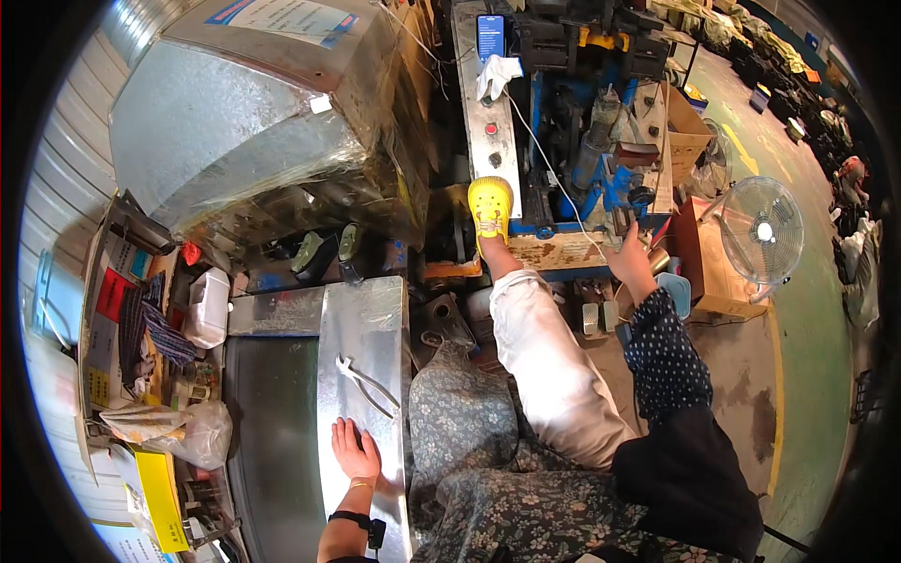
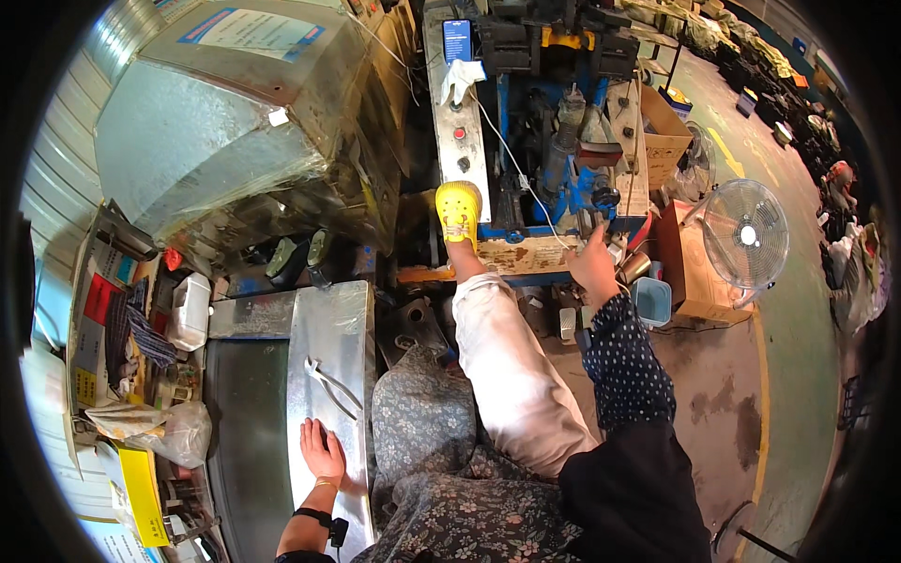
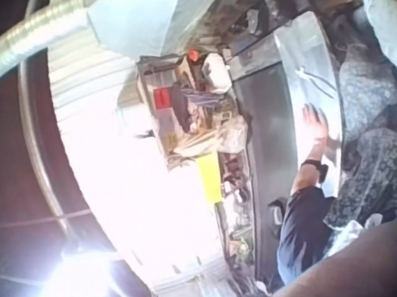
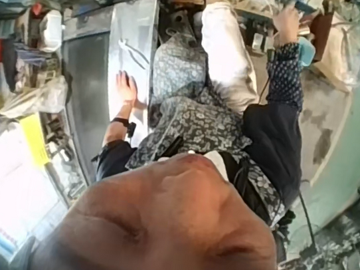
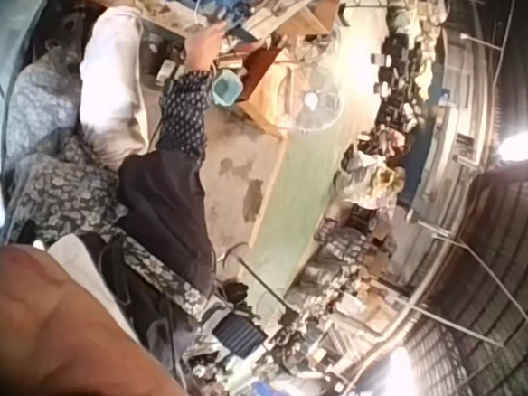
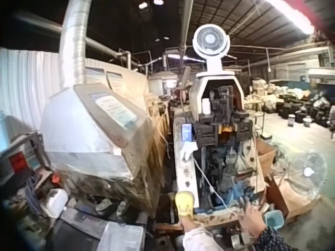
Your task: Operating a machine and handling shoes on a production line in a factory setting.
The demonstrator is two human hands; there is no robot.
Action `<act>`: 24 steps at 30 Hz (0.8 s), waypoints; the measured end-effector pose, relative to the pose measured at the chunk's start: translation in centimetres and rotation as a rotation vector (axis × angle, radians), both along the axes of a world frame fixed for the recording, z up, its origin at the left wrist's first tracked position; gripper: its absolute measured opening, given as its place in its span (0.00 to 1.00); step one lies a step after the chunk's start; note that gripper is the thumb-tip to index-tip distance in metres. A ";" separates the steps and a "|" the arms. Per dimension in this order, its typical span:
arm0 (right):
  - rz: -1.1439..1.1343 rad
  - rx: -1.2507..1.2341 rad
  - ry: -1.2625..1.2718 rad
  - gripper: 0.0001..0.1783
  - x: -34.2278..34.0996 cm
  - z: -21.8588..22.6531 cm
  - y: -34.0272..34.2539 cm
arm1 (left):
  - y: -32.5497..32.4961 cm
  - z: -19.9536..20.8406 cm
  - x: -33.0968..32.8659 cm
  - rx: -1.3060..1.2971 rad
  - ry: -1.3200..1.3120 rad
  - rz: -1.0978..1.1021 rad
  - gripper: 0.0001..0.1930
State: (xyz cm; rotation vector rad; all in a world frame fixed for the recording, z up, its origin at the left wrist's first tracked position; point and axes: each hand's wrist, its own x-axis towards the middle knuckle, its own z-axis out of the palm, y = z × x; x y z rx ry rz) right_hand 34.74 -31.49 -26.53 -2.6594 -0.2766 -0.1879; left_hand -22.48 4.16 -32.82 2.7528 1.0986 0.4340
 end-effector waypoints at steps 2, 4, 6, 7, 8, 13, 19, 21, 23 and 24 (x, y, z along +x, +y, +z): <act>-0.090 0.048 0.000 0.39 0.0 0.0 1.3 | -0.2 0.1 -0.3 -0.003 -0.008 0.013 0.25; -0.202 0.088 -0.003 0.34 2.1 -1.6 0.5 | -0.1 0.2 0.0 -0.011 -0.019 0.005 0.25; -0.189 0.646 0.548 0.17 7.1 -6.2 -4.0 | -0.2 -0.1 1.1 -0.020 -0.039 -0.022 0.25; -0.123 0.713 0.635 0.16 4.8 -3.8 -0.5 | -0.4 0.0 -0.6 -0.011 -0.005 0.019 0.25; -0.090 0.754 0.694 0.13 4.0 -2.2 -0.1 | -0.2 0.1 -0.8 -0.003 -0.002 0.022 0.25; -0.130 0.528 0.509 0.17 4.7 -3.3 -1.1 | 0.2 -0.4 -0.4 0.007 -0.002 0.000 0.25; -0.133 0.180 0.227 0.21 4.6 -3.8 -1.1 | 0.4 -0.9 -0.5 -0.008 0.001 0.014 0.25; -0.113 0.172 0.152 0.21 4.3 -4.0 -1.3 | 0.2 -0.7 -0.3 -0.009 0.000 0.019 0.25; -0.107 0.168 0.092 0.21 4.0 -3.6 -0.8 | 0.2 -0.7 -0.4 -0.002 -0.001 0.021 0.25; -0.101 0.174 0.096 0.21 3.9 -3.3 -0.5 | 0.2 -0.6 -0.5 0.004 0.002 0.027 0.25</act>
